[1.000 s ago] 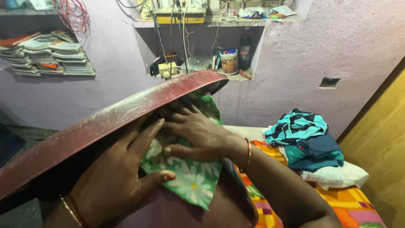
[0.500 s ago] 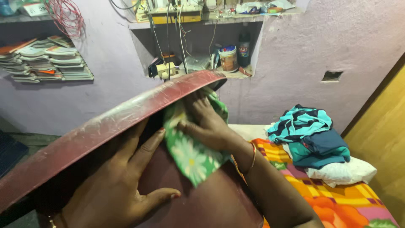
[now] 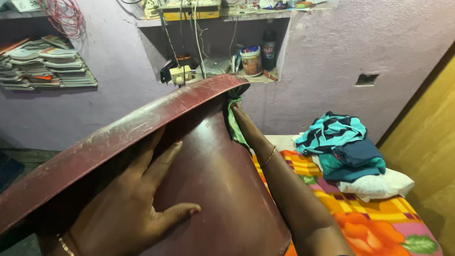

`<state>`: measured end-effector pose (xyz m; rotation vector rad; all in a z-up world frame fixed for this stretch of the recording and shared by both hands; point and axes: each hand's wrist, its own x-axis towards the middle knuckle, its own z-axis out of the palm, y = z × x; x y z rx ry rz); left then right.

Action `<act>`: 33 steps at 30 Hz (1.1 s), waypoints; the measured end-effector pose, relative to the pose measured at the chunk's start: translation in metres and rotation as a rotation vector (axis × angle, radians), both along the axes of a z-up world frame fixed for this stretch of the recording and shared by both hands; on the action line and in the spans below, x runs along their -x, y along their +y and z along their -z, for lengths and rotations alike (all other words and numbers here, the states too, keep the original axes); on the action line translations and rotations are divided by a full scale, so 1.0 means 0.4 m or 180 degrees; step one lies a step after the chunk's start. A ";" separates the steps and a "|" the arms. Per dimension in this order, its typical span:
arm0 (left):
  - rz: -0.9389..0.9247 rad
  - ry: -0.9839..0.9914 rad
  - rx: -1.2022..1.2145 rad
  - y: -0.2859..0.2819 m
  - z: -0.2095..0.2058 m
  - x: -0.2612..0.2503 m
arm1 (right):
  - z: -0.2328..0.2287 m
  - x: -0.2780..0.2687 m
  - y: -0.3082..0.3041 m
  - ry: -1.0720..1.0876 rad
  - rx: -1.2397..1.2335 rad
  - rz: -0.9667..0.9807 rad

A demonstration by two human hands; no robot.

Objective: The person wipes the exterior and interior surfaces of a maroon plastic stool using a green patterned cloth. The stool is rotated and turned over to access all sides, including the rim and base, while the person scrubs with both hands.

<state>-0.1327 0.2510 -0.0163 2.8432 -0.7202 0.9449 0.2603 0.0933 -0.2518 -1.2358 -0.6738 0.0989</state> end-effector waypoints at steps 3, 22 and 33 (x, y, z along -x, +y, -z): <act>0.0011 0.0122 0.0056 -0.013 -0.008 -0.007 | 0.070 0.027 0.006 0.0278 0.0112 -0.0079; -0.0369 0.0941 0.0319 -0.090 -0.047 -0.045 | 0.236 0.502 -0.323 0.1765 0.1184 -0.0519; 0.1100 0.0620 0.0911 -0.120 -0.031 -0.128 | -0.125 0.492 -0.322 0.0794 0.0676 -0.0202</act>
